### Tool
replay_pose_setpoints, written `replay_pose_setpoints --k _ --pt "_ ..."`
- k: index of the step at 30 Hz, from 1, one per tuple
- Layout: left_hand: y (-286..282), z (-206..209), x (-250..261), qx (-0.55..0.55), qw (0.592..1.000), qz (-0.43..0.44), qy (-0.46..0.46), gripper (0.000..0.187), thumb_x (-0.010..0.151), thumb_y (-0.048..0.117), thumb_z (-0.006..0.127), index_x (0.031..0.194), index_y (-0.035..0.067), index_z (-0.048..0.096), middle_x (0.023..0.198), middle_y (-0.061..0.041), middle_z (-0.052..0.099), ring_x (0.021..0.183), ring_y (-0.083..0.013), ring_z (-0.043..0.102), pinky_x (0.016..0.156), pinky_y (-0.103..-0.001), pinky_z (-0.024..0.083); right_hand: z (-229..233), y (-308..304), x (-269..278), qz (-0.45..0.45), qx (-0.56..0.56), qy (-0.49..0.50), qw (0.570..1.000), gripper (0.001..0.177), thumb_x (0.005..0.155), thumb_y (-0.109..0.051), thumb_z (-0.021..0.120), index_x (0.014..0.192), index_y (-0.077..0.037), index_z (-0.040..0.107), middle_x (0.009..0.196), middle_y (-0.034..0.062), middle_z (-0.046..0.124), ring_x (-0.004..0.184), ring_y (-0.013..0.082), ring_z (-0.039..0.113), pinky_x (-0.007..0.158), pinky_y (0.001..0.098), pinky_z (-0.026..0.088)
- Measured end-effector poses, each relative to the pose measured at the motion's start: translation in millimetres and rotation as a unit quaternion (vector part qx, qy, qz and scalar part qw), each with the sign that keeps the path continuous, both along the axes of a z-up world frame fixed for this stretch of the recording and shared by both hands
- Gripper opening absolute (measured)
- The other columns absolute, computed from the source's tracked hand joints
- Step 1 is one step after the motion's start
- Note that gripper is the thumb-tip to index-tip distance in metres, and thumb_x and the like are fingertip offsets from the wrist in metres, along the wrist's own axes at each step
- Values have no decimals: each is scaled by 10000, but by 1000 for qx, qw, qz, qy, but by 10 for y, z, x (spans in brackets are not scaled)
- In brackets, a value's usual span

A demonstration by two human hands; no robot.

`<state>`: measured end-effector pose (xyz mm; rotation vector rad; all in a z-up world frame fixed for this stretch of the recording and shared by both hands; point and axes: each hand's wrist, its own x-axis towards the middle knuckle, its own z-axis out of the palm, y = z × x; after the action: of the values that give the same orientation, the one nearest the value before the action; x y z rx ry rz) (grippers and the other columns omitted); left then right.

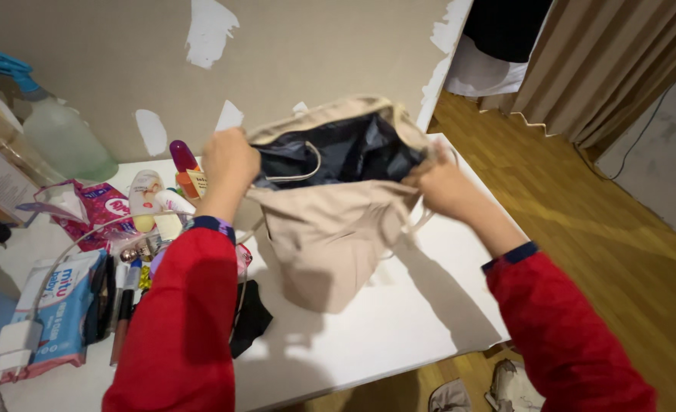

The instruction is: The person packs a beige tote bag with daily essentials from a white table. They place a yellow bottle, a tube, a packet of wipes, a black cloth, several small bottles, a pink pouch, a small container, a hair clip, a pink case, a black pouch, sunglasses, a white charger, and a pen into the bag one by one.

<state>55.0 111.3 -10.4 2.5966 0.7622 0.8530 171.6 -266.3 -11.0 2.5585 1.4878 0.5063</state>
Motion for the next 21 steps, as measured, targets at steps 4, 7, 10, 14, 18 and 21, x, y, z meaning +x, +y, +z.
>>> replay_pose_setpoints --k 4,7,10,14,18,21 --pt "9 290 -268 -86 994 66 3 287 873 132 611 1133 43 696 1086 -291 695 1043 -484 654 868 -558 520 271 -188 47 -53 11 -78 995 385 735 20 662 999 -211 820 1079 -20 721 1301 216 531 1256 719 91" --pt "-198 339 -478 -38 994 78 59 414 838 160 650 1230 31 618 1181 -274 658 1114 -460 619 890 -566 484 161 -116 -8 -7 63 -67 996 383 700 20 662 947 -214 837 1141 47 679 1360 259 481 1226 711 117" --pt "-567 222 -568 106 993 -53 2 474 800 184 701 1253 62 635 1272 -213 655 1227 -393 584 1012 -518 451 -54 -72 -77 -8 58 8 998 380 674 39 647 924 -181 831 1191 65 667 1348 274 473 1220 700 122" --pt "-1066 -129 -522 145 914 -378 19 738 706 429 831 1279 12 625 1222 -234 652 1233 -388 559 1052 -590 344 -136 -79 -84 -68 66 128 987 404 725 -17 587 1017 -183 811 1183 27 705 1336 251 502 1236 700 125" --pt "-1411 -641 -519 196 843 -402 298 332 893 163 628 1213 161 717 1168 -100 726 1081 -272 714 1014 -449 506 76 9 133 -116 106 263 952 365 914 -360 564 1198 -262 772 1224 89 715 1266 306 581 1252 677 218" --pt "-1638 -967 -496 265 841 -438 175 219 863 134 618 1030 176 754 1040 -63 719 1003 -256 710 897 -432 506 -65 334 228 -130 66 58 988 345 869 -521 682 1095 -297 816 1450 106 503 1388 418 452 1168 717 74"
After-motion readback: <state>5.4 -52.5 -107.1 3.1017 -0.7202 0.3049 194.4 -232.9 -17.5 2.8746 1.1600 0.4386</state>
